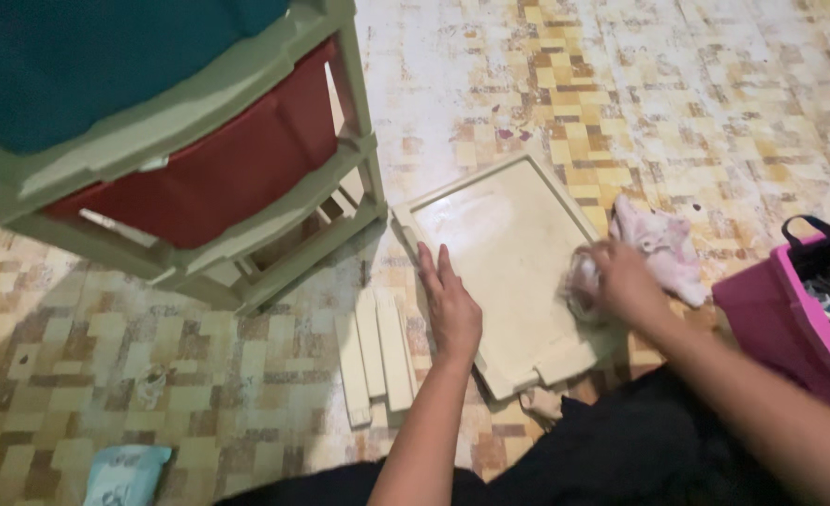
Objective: The person assembles a multi-drawer plastic storage unit by attaching vertical support posts and placing colored bins into the frame. They wipe the top lid with a cloth, then place the lid on the unit and move it against a wall.
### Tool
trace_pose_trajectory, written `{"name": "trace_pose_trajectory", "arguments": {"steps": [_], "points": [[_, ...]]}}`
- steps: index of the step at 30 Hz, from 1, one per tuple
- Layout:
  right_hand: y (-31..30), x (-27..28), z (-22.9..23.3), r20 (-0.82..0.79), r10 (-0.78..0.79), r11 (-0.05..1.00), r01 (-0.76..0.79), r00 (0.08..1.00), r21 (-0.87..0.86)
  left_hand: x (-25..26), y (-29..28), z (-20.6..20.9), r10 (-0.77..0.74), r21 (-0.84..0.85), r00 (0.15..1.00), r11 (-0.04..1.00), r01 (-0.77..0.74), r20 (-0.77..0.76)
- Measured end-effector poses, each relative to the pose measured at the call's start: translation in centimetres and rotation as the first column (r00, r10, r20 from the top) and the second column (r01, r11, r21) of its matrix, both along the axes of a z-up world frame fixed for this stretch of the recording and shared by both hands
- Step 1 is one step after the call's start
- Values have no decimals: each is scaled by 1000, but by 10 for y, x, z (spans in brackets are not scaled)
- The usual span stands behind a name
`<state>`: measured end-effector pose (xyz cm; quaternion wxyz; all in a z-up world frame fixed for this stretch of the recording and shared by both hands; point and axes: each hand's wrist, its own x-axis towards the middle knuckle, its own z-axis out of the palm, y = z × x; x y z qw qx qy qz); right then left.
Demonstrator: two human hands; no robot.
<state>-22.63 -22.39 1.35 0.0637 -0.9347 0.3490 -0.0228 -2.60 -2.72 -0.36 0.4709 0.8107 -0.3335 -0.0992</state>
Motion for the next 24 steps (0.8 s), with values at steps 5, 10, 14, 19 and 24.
{"name": "trace_pose_trajectory", "arguments": {"steps": [5, 10, 14, 19, 24], "points": [[42, -18, -9, -23, 182, 983, -181, 983, 20, 31, -19, 8, -196, -40, 980, 980, 197, 26], [4, -20, 15, 224, -300, 940, 249, 927, 231, 52, -19, 8, -2, 224, 997, 974, -15, 74], [5, -29, 16, 117, -94, 956, 57, 989, 289, 43, -12, 0, -33, 276, 964, 960, -43, 265], [7, -54, 0, -52, -122, 932, 132, 991, 338, 42, -8, -19, -73, 280, 948, 960, -18, 311], [-69, 5, -14, 163, -167, 971, 134, 972, 197, 42, -11, -17, -92, 313, 933, 950, -22, 347]]}}
